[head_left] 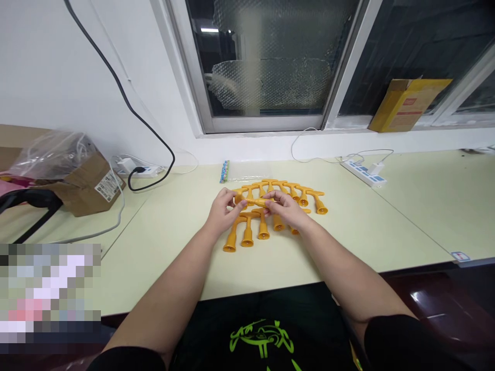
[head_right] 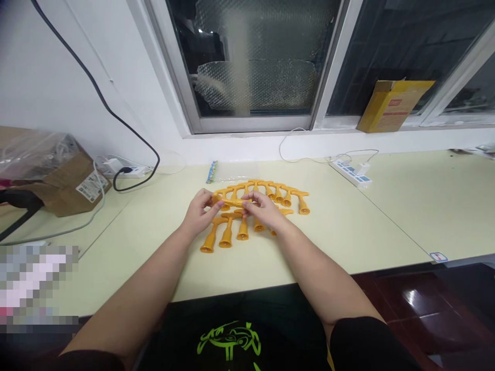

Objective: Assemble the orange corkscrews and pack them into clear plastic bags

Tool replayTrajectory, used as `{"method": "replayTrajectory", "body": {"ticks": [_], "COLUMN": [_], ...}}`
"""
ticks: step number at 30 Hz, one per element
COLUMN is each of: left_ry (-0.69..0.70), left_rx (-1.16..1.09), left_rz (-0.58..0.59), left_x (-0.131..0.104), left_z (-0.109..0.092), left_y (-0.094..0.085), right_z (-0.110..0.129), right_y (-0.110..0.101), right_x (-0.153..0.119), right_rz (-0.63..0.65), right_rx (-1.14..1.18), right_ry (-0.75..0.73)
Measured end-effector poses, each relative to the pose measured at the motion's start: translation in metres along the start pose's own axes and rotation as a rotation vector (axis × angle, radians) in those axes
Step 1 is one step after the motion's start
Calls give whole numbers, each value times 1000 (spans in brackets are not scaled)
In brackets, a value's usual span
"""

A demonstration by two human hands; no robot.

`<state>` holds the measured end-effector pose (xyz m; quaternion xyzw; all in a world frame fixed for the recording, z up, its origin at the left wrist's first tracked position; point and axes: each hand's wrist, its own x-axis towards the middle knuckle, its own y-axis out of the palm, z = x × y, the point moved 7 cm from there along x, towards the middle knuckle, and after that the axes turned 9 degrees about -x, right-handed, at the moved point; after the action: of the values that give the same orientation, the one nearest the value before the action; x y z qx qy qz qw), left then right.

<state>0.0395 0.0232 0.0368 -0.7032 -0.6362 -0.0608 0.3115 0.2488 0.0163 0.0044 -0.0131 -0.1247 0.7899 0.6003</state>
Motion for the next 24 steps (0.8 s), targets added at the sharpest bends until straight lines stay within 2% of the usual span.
{"method": "replayTrajectory", "body": {"ticks": [1, 3, 7, 10, 13, 15, 17, 19, 24], "left_ry": [-6, -103, -506, -814, -994, -971, -847, -682, -199], "left_rx": [-27, -167, -569, -814, -996, -1010, -929, -813, -466], "left_rz": [-18, -10, 35, 21, 58, 36, -33, -56, 37], "left_x": [1, 1, -5, -13, -16, -13, -8, -3, 5], "left_z": [1, 8, 32, 43, 41, 39, 39, 36, 12], "left_y": [-1, 2, 17, 24, 28, 22, 9, -2, -15], "right_z": [3, 14, 35, 45, 50, 49, 45, 39, 15], "right_y": [-3, -6, 2, 10, 15, 14, 10, 3, -14], "right_x": [0, -2, -12, -17, -20, -19, -16, -14, -4], "right_rz": [-33, -109, -174, -184, -193, -201, -206, -223, -297], "right_rx": [-86, -270, -552, -691, -771, -773, -718, -628, -356], "right_ry": [-83, -294, -656, -781, -828, -806, -763, -698, -384]}}
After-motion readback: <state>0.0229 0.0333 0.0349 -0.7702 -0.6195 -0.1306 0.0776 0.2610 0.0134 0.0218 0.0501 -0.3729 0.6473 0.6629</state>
